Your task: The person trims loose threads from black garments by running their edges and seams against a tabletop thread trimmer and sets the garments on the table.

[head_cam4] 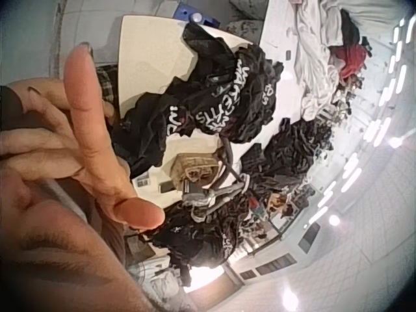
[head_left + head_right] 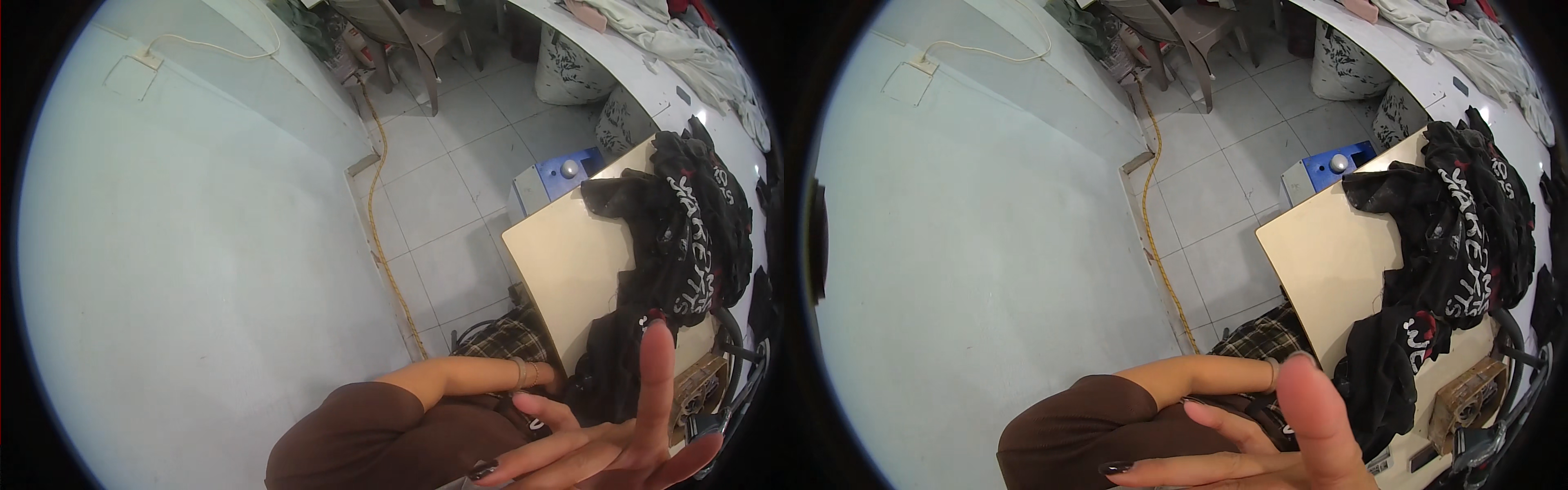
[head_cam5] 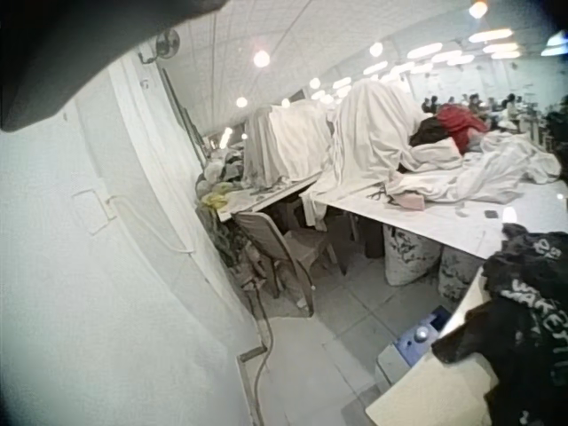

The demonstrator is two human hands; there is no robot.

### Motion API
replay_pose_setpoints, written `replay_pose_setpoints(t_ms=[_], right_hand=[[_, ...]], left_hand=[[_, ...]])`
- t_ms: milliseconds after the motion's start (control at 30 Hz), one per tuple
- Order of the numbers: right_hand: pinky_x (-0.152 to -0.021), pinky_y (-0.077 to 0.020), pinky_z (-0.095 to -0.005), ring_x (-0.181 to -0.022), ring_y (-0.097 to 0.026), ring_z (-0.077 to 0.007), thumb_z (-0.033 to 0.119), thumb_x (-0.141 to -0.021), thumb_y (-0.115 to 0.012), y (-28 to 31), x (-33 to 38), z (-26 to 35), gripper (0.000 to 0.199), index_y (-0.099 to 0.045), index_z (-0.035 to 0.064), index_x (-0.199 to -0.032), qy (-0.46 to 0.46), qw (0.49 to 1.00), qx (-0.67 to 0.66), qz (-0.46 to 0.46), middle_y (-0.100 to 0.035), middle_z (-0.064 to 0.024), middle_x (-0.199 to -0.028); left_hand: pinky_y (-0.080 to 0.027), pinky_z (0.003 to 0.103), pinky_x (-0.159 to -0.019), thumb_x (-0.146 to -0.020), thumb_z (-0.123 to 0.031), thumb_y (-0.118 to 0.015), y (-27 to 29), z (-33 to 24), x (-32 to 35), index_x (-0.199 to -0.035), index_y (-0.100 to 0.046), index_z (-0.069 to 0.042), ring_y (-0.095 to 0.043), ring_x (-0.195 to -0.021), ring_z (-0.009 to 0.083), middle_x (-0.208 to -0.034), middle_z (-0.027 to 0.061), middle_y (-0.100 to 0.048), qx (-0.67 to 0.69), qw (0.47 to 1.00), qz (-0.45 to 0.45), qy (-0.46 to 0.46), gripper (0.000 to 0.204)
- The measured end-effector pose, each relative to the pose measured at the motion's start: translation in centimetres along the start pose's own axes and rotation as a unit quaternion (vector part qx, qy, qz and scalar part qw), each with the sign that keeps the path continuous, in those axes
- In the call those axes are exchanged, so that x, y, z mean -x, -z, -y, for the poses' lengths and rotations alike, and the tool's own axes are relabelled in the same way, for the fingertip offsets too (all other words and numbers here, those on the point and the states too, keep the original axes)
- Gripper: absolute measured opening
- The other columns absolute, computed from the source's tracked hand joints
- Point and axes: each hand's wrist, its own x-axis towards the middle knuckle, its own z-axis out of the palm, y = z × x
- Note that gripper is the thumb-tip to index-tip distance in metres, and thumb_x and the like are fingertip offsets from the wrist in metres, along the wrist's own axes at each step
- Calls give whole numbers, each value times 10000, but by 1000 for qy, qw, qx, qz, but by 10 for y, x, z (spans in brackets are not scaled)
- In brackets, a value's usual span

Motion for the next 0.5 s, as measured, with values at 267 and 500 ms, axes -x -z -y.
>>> replay_pose_setpoints(t_ms=[267,500], right_hand=[[-1123,-109,-595,-1095,-586,-475,766,-874,-245,-29,-208,-53,1092,340,18,-1413,110,959,138,223,-637,-336,-1067],[-1063,-304,-590,-892,-638,-415,590,-996,-167,-92,-199,-67,729,-378,14,-1389,114,971,82,-192,-640,-253,-777]], left_hand=[[-453,430,-958,-933,-253,-496,5,-7,11,-1214,-608,-17,-577,-1138,359,-1278,196,-598,38,999,0,-1,383],[-417,412,-997,-896,-247,-589,-28,31,-20,-1214,-614,-20,-543,-1187,336,-1312,194,-574,59,997,-26,37,392]])
